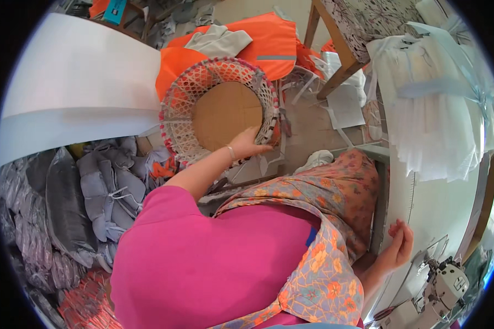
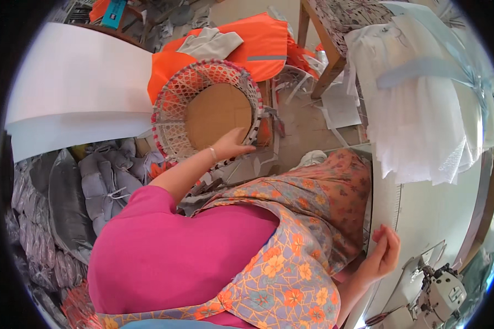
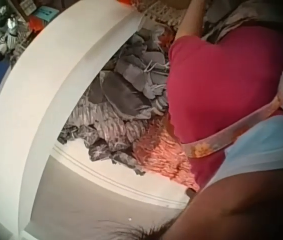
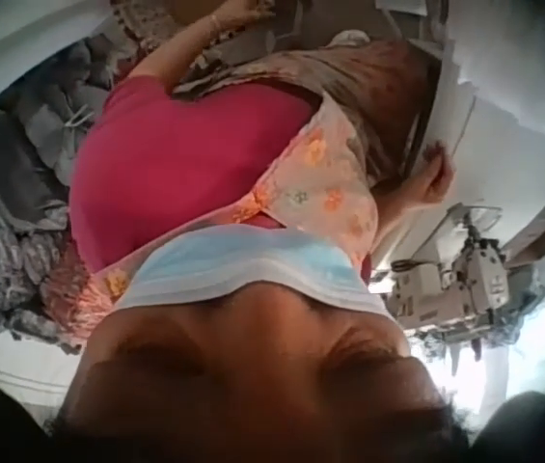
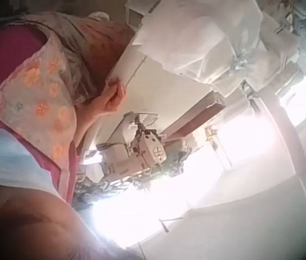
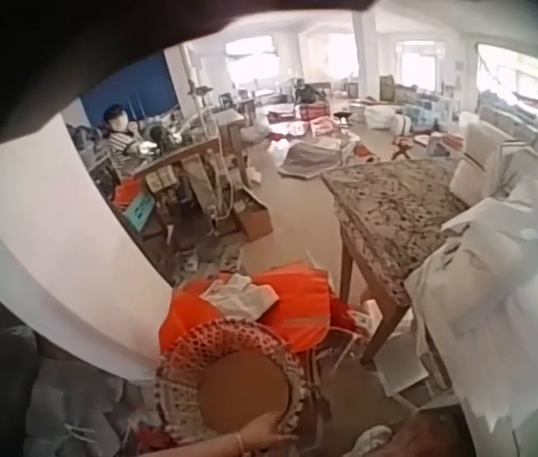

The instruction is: Sewing small fabric items, such as baby bibs, using an industrial sewing machine on a factory floor.

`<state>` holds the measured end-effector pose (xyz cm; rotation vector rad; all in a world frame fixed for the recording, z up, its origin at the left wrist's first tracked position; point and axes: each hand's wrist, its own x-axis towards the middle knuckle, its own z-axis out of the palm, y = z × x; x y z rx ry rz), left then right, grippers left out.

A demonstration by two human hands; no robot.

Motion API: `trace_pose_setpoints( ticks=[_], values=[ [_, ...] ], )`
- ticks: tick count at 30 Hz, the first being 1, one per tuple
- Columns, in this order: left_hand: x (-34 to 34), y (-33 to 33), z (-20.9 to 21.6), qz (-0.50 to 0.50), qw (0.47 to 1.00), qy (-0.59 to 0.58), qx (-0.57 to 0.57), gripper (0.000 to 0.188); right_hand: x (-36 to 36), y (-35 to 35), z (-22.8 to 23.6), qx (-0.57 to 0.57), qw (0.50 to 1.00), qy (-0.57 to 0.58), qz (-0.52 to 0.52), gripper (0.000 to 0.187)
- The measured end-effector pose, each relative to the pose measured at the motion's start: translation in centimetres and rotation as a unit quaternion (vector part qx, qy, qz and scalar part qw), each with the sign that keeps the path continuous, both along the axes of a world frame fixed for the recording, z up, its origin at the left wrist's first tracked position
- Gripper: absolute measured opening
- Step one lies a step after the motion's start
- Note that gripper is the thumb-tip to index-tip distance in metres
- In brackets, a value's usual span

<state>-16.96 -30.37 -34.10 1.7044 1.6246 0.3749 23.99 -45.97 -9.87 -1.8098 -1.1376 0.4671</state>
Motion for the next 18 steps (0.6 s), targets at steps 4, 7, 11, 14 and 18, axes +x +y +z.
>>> trace_pose_setpoints(
  ticks=[4, 7, 11, 14, 18],
  values=[
    [4.6, 2.3, -0.2, -0.092, 0.988, 0.079, -0.093, 0.039, -0.2, 1.4, 0.8, -0.036, 0.996, 0.055, -0.057, 0.019],
    [6.2, 4.8, -0.5, -0.050, 0.996, 0.061, -0.036, 0.035, -0.5, 1.5, 0.9, -0.036, 0.997, 0.054, -0.050, 0.019],
    [7.6, 9.9, 0.1, -0.053, 0.996, 0.051, -0.051, 0.038, -0.3, 1.1, 0.7, -0.062, 0.997, 0.007, -0.042, 0.019],
    [8.9, 8.9, 1.8, -0.066, 0.988, 0.034, 0.135, 0.035, -0.1, 0.9, 0.5, -0.042, 0.999, 0.017, -0.023, 0.019],
    [9.6, -1.7, 1.2, -0.235, 0.959, -0.129, 0.095, 0.030, -0.3, 0.8, -0.1, 0.006, 1.000, 0.010, -0.009, 0.019]
  ],
)
